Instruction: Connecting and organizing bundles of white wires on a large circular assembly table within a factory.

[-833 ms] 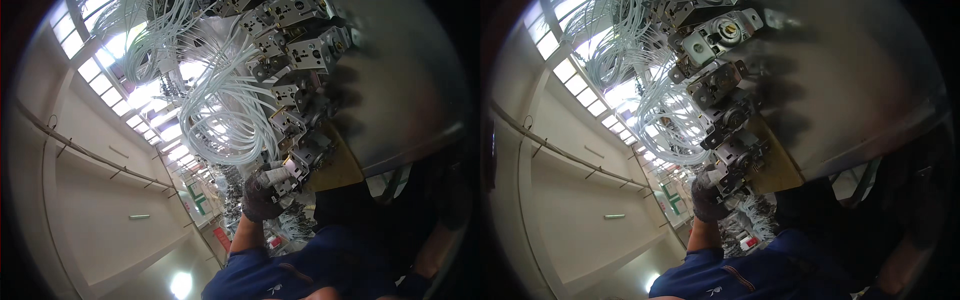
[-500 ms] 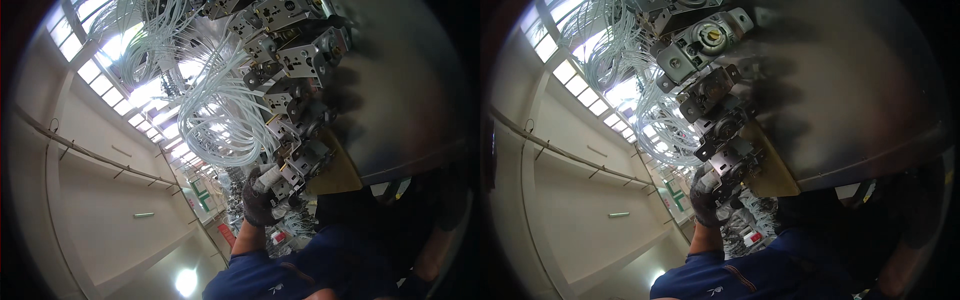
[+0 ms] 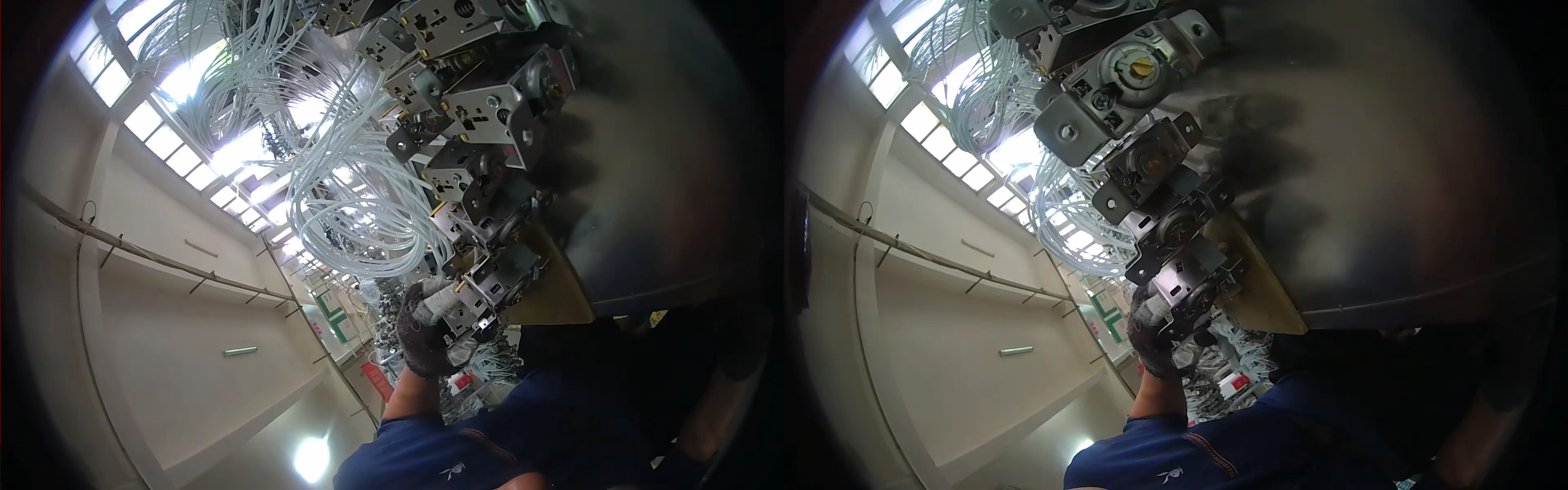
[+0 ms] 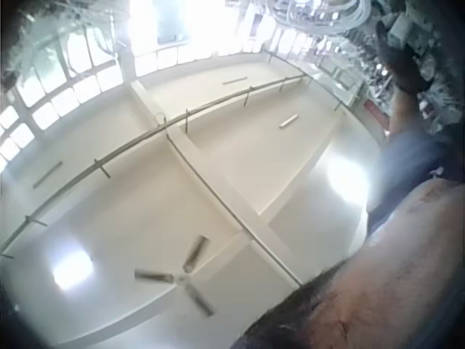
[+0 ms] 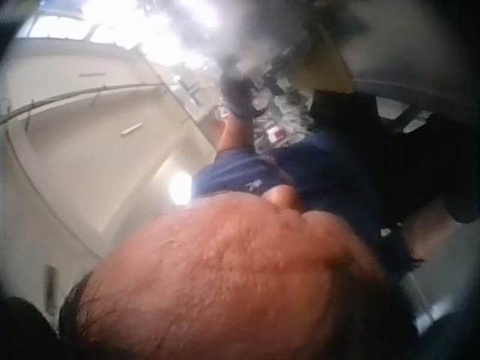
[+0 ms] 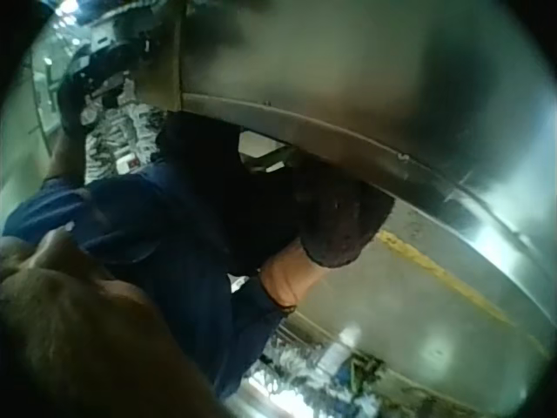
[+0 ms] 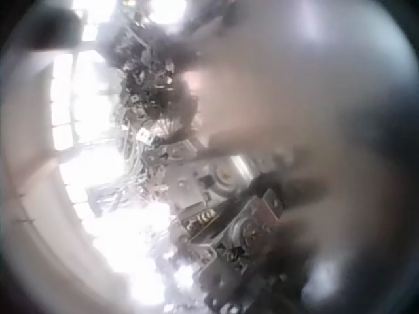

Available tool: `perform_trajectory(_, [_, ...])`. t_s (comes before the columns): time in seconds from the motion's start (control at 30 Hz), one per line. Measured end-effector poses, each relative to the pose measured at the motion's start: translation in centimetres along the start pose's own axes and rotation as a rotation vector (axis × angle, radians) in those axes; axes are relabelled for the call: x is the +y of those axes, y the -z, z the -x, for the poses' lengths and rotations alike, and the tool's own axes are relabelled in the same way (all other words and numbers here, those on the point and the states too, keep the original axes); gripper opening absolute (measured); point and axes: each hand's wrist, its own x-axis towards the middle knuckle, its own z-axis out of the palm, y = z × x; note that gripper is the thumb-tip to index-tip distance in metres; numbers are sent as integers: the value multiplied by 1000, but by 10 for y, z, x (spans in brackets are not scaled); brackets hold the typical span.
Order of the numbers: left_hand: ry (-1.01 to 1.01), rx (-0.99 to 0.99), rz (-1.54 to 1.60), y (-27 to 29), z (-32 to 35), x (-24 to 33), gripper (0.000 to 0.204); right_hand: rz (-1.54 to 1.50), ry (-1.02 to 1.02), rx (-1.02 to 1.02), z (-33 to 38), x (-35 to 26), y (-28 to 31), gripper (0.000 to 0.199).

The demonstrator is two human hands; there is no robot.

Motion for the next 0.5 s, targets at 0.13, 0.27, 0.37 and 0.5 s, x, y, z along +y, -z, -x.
perform_trajectory(0.13, [-41,66,37,-5,5,-5,56,-8,-5,14,-1,1,0,23])
perform_trajectory(0.27, [31,100,11,-8,17,-5,56,-21,-9,24,-1,2,0,23])
perform_trajectory(0.37, [-51,139,-55,-10,18,-7,56,-29,-8,36,-2,2,0,23])
perform_trajectory(0.5, [-64,104,-97,-8,18,-8,55,-40,-11,42,-2,3,-1,22])
